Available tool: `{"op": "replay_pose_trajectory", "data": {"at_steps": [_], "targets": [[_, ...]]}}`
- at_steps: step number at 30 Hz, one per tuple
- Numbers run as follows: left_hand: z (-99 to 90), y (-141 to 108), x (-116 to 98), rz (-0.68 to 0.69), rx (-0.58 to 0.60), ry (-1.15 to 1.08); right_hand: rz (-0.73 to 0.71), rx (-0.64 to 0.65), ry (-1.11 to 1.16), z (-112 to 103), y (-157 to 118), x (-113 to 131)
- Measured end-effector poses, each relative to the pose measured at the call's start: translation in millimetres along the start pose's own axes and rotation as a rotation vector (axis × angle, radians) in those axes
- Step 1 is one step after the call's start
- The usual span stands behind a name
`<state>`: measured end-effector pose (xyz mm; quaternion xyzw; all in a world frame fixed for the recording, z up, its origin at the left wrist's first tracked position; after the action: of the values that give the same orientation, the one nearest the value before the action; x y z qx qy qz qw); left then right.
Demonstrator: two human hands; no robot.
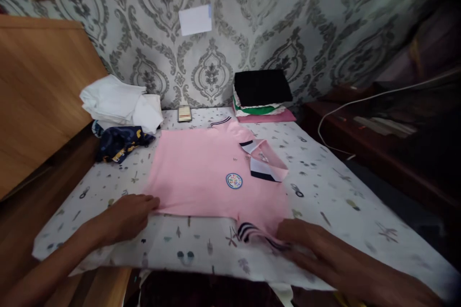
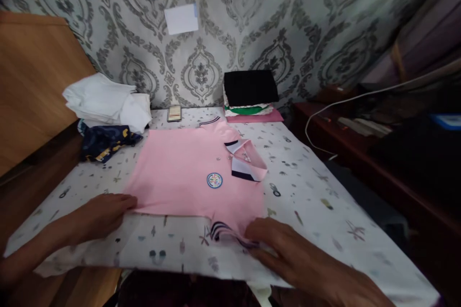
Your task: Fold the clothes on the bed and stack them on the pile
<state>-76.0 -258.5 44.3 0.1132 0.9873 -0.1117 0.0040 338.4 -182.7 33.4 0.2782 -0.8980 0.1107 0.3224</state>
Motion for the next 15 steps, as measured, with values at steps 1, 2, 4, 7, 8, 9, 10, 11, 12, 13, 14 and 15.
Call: {"op": "replay_pose_trajectory", "data": {"at_steps": [1, 2, 4, 7, 8, 9, 10, 11, 12, 13, 14, 15], "targets": [[-5.8, 4, 4, 0.002, 0.030, -0.071, -0.004, 0.067, 0.022, -3, 3, 5], [-11.1, 9, 9, 0.002, 0.048, -0.146, -0.007, 0.124, 0.042, -5, 8, 11], [-19.1, 28, 21, -0.024, -0.013, -0.246, -0.022, 0.198, 0.079, -4, 22, 23], [-21.4, 73, 28, -0.087, -0.351, -0.254, -0.161, 0.165, 0.116, 12, 55, 41], [-18.5, 90, 24, -0.085, -0.457, -0.266, -0.239, 0.122, 0.117, 20, 67, 46], [-13.9, 107, 18, -0.070, -0.527, -0.298, -0.319, 0.077, 0.108, 29, 78, 51], [-7.7, 124, 11, -0.045, -0.553, -0.331, -0.389, 0.035, 0.094, 38, 87, 56], [-0.6, 138, 4, -0.024, -0.548, -0.348, -0.450, 0.021, 0.077, 47, 94, 59], [7.1, 150, -1, -0.017, -0.517, -0.347, -0.495, 0.027, 0.061, 56, 99, 61], [15.3, 158, -2, -0.024, -0.472, -0.328, -0.524, 0.045, 0.046, 62, 100, 62], [23.5, 162, 2, -0.049, -0.426, -0.295, -0.542, 0.059, 0.034, 67, 98, 61], [31.4, 162, 11, -0.094, -0.389, -0.254, -0.551, 0.062, 0.022, 68, 94, 58]]}}
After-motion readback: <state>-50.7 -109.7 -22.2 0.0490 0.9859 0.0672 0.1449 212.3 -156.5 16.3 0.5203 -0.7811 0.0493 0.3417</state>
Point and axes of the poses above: each hand's wrist, its own y-axis towards the middle knuckle, its own z-axis out of the palm, x = y × z, the point moved 2 cm from there along y, towards the middle knuckle, and after that the axes turned 11 degrees about -x, right-handed, at the moved point
